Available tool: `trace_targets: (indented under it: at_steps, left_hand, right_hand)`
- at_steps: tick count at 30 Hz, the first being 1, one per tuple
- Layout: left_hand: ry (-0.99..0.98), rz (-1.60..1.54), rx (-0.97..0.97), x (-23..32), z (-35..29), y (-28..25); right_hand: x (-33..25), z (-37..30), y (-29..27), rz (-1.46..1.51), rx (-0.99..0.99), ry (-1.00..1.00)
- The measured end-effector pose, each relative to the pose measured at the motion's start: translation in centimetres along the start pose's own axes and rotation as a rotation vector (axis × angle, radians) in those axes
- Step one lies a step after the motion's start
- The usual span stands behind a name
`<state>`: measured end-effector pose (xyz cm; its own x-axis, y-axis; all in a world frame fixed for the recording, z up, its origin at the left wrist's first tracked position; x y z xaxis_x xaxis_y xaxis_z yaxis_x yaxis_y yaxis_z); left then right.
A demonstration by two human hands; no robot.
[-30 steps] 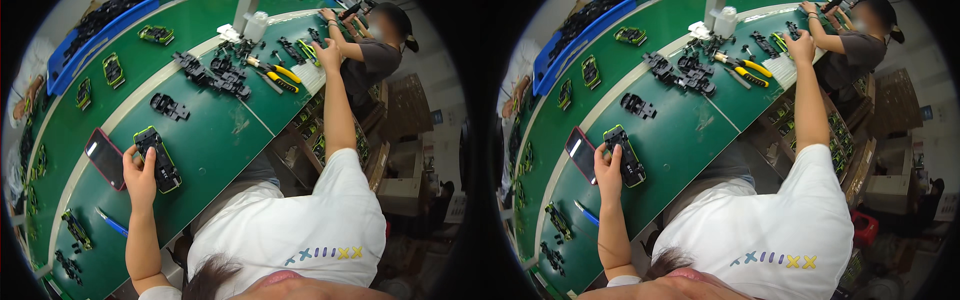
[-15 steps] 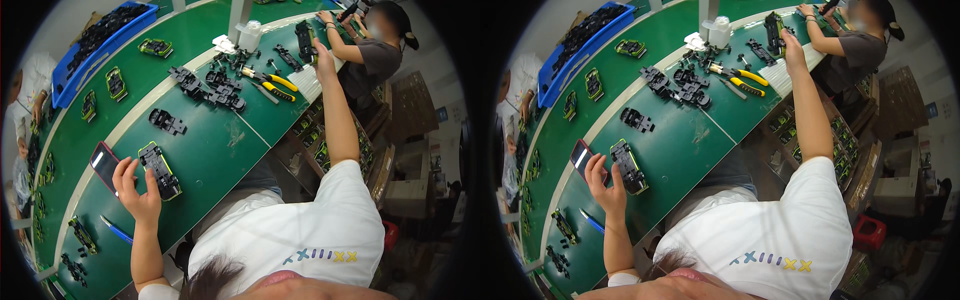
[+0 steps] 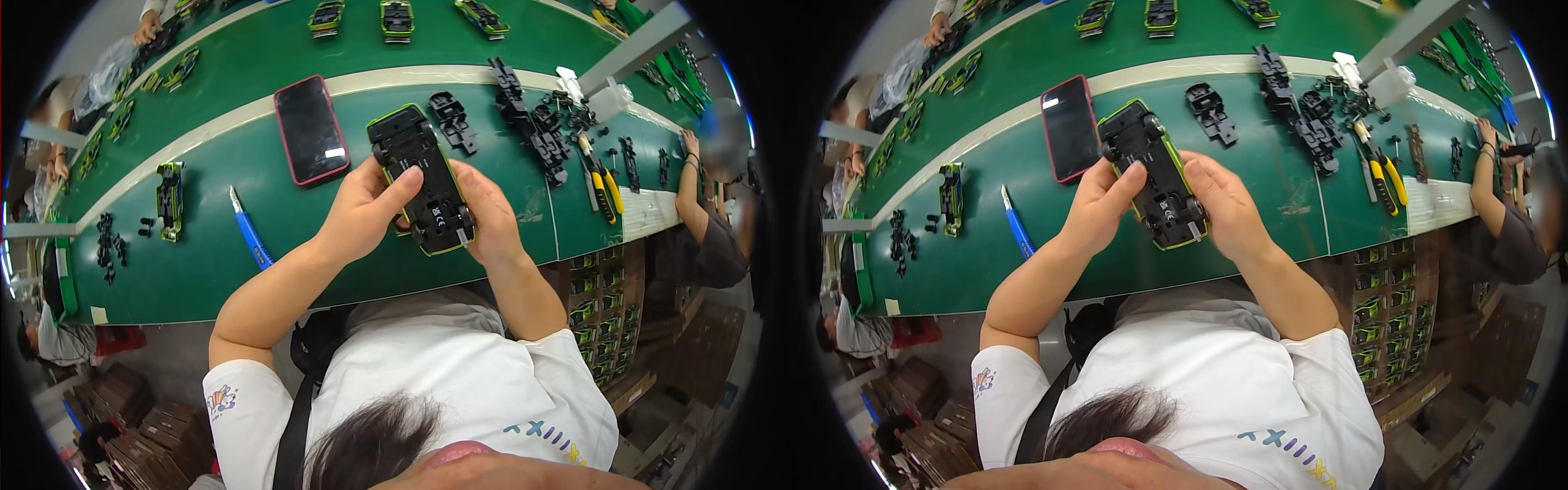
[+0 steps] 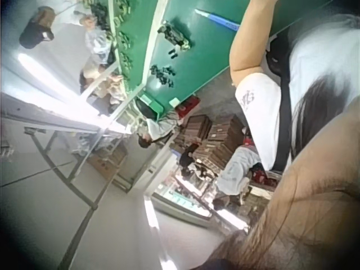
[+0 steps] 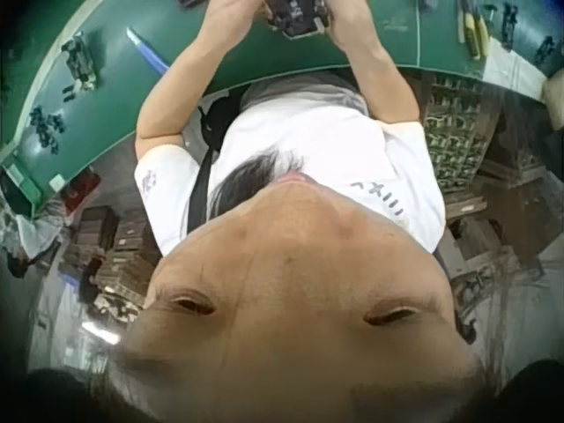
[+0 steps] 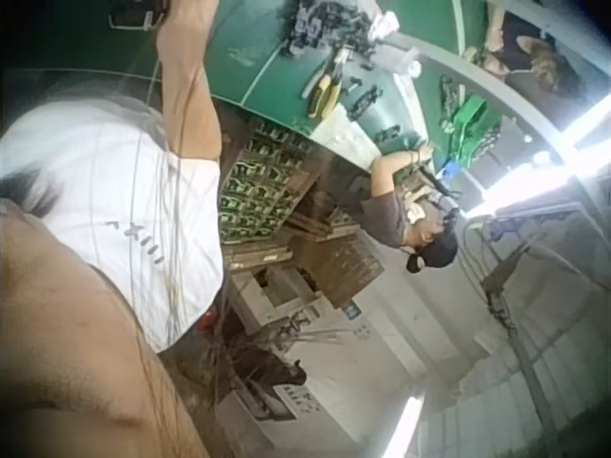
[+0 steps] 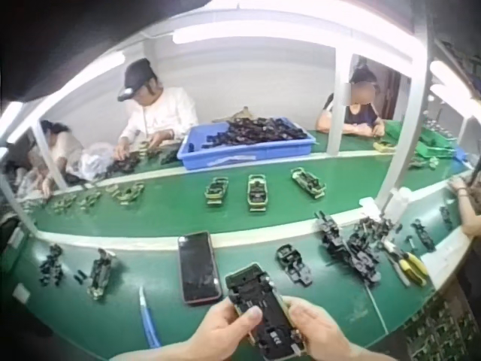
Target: Assembling plastic components and chassis for toy cars on a manufacturing line.
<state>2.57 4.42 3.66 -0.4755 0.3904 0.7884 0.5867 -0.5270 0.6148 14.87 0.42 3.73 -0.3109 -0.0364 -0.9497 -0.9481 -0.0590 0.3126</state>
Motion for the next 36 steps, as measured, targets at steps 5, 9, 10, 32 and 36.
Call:
trace_targets:
  at_steps: [5,9,10,32,36]
  left_hand:
    - [0.04,0.104,0.115,1.5,-0.2,-0.3]
    - [-0.026,0.055,0.108,1.4,-0.3,-0.2]
    - [-0.041,0.082,0.114,1.3,-0.3,-0.4]
    - [0.066,0.116,0.298,2.0,0.6,-2.4]
    - [0.055,0.144,0.308,1.9,0.7,-3.3]
  right_hand:
    - [-5.3,0.6,-2.3,-0.676,0.166,-0.405]
    - [-6.8,1.1,-0.3,-0.39,0.068,-0.589]
    - [-6.5,1.2,-0.4,-0.513,0.028,-0.542]
    - [-3.6,-0.9,-0.2,-0.533,0.066,-0.436]
    - [-2.4,-2.5,-3.6,-0.381,-0.438,-0.448]
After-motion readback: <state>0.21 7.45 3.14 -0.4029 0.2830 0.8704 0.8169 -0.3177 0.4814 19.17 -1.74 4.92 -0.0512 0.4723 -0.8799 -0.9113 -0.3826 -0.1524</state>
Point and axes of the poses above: each hand's wrist, its own z-axis towards the middle knuckle, its own y-axis out of the palm, x = y × z, the point moved 6 cm from there along z, towards the middle knuckle, and after that the axes turned 11 degrees about -z, right-handed, at the moved point
